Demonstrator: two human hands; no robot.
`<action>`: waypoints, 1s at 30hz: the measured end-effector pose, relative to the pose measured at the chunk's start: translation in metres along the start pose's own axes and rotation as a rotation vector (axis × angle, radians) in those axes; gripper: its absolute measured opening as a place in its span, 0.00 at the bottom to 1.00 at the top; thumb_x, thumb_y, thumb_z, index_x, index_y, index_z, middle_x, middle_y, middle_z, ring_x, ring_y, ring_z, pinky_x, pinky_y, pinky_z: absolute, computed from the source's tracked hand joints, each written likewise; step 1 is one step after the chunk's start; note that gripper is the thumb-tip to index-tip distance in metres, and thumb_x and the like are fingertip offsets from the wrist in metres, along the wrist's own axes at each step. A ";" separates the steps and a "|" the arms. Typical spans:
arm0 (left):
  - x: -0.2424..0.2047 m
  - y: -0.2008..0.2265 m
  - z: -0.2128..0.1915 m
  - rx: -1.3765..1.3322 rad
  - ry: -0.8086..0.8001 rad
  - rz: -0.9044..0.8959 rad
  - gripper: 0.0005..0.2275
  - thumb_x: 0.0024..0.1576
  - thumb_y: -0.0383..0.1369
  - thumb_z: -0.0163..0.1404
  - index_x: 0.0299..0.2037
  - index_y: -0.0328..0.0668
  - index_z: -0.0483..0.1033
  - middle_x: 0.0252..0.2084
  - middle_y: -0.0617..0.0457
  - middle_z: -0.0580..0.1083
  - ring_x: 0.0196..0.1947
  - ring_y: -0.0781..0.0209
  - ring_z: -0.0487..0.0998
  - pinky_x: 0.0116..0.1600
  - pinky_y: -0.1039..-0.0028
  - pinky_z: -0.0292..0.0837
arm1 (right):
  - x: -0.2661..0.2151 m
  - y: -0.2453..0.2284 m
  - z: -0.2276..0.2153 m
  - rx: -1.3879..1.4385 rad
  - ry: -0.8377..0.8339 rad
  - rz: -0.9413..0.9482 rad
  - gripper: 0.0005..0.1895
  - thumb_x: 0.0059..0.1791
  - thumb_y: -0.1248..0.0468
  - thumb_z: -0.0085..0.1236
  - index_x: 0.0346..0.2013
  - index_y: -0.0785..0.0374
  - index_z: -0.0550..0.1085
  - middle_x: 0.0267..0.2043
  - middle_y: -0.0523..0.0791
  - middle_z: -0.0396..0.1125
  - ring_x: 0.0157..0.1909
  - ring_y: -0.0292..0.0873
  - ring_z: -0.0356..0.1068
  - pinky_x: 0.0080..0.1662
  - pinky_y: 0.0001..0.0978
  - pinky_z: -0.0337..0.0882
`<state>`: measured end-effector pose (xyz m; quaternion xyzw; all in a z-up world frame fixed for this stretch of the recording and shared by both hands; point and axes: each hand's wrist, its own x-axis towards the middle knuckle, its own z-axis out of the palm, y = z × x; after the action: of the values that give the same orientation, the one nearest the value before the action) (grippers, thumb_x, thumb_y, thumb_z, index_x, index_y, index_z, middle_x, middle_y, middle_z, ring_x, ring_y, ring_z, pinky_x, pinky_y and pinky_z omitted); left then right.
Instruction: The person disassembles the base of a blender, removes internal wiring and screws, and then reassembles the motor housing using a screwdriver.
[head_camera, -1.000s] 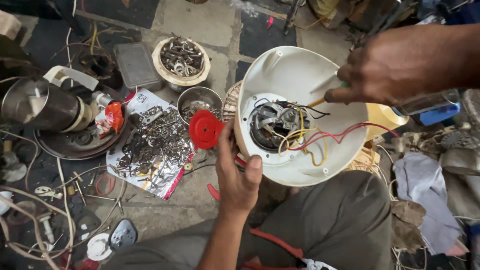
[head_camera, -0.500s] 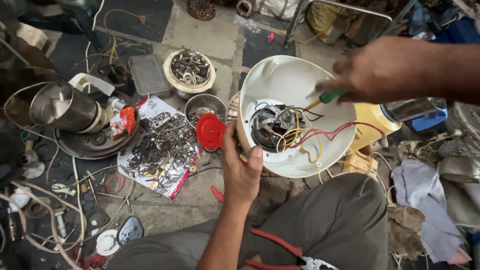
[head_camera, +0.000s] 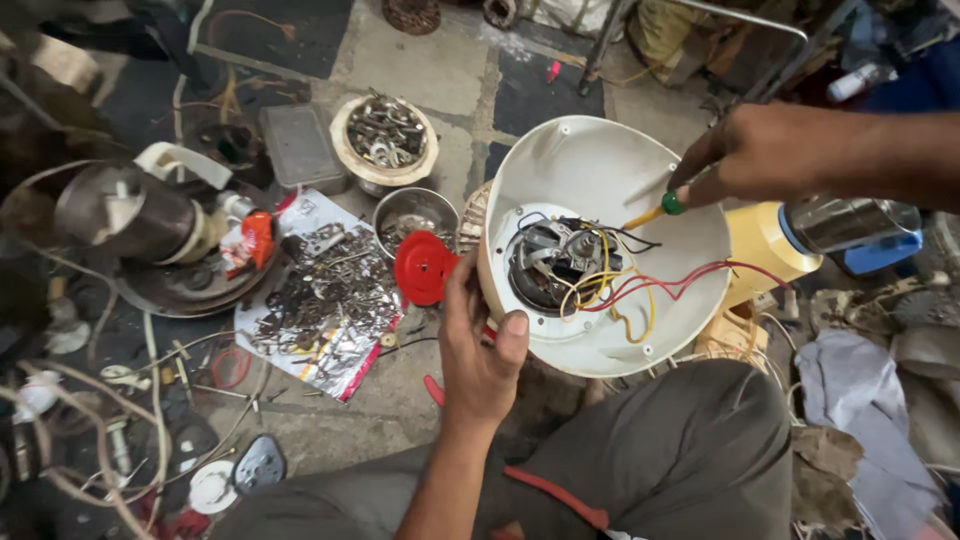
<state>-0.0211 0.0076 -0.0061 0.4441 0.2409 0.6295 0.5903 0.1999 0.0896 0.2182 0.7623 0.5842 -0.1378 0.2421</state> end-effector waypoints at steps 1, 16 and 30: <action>0.001 0.002 0.000 0.000 0.008 -0.012 0.44 0.57 0.57 0.52 0.71 0.25 0.52 0.64 0.35 0.67 0.63 0.50 0.72 0.66 0.64 0.68 | 0.001 0.001 -0.002 -0.087 0.017 -0.063 0.22 0.48 0.48 0.62 0.53 0.52 0.79 0.44 0.48 0.79 0.45 0.49 0.78 0.47 0.43 0.76; 0.003 -0.007 0.000 0.074 0.021 -0.045 0.44 0.56 0.59 0.51 0.72 0.26 0.54 0.64 0.36 0.68 0.64 0.50 0.72 0.67 0.62 0.68 | 0.002 0.013 -0.006 -0.769 -0.022 -0.543 0.22 0.50 0.51 0.55 0.59 0.43 0.75 0.35 0.43 0.76 0.34 0.44 0.77 0.37 0.39 0.76; -0.005 -0.011 0.004 -0.034 0.018 -0.011 0.44 0.57 0.55 0.53 0.73 0.26 0.50 0.66 0.35 0.64 0.65 0.49 0.68 0.69 0.63 0.64 | -0.017 0.026 0.019 -0.533 0.116 -0.460 0.31 0.44 0.49 0.61 0.63 0.45 0.72 0.43 0.44 0.78 0.41 0.47 0.78 0.45 0.42 0.78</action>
<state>-0.0123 0.0039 -0.0149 0.4270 0.2378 0.6342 0.5990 0.2211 0.0601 0.2157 0.5274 0.7688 0.0121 0.3614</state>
